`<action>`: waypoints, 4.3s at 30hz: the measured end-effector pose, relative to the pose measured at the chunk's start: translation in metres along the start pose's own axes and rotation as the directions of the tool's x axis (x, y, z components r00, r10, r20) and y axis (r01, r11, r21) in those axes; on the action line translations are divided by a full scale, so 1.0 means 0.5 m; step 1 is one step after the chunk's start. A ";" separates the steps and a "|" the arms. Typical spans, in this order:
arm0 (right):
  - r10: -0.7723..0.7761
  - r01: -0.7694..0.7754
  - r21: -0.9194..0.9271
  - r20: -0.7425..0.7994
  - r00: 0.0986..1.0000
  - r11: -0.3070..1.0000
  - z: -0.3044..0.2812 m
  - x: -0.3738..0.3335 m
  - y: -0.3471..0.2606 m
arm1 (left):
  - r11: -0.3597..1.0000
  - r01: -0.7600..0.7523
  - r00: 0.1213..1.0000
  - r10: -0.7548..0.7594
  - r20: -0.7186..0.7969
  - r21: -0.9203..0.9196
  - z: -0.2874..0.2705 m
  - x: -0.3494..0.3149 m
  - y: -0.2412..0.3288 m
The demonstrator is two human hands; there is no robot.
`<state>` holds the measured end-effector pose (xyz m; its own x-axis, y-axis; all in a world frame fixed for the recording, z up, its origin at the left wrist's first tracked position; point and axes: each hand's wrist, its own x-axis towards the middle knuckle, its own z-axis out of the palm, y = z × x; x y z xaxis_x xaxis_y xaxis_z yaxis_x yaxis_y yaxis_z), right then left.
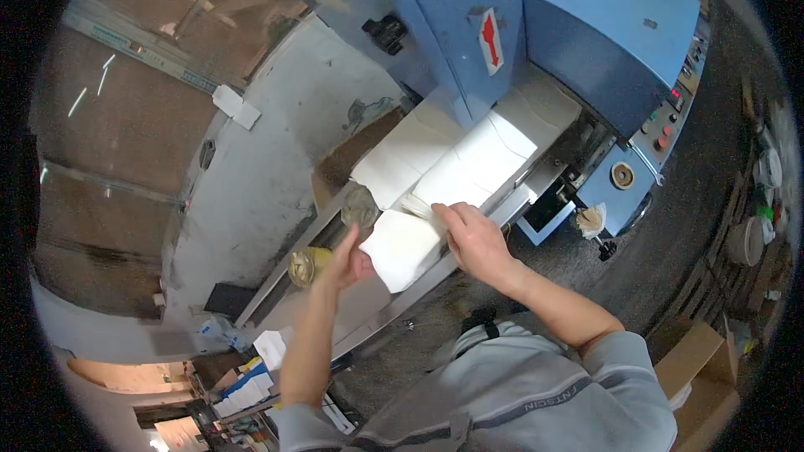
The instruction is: Stacking and packing paper napkins into cardboard boxes.
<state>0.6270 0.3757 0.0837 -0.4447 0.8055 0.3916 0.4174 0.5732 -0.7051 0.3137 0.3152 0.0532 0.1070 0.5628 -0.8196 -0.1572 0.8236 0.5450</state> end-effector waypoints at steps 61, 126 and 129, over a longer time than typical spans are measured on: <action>0.242 -0.459 0.272 0.572 0.784 0.846 0.070 0.094 0.028 | 0.835 -0.504 0.727 0.549 -0.413 0.224 0.139 -0.115 -0.070; 0.420 -0.557 0.527 -0.849 -0.320 0.642 -0.211 -1.667 -0.598 | 0.457 -0.844 0.274 -0.081 0.958 0.280 1.105 -0.517 -1.083; 0.338 -0.566 0.481 -0.876 -0.344 0.670 -0.285 -1.763 -0.570 | 0.457 -0.831 0.296 -0.118 0.948 0.316 1.207 -0.514 -1.153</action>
<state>1.0130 -0.4764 0.0238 0.9883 0.0480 0.1448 0.1503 -0.1441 -0.9781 0.9694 -0.2620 0.0563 0.9809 0.1357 -0.1393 0.1496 -0.0687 0.9864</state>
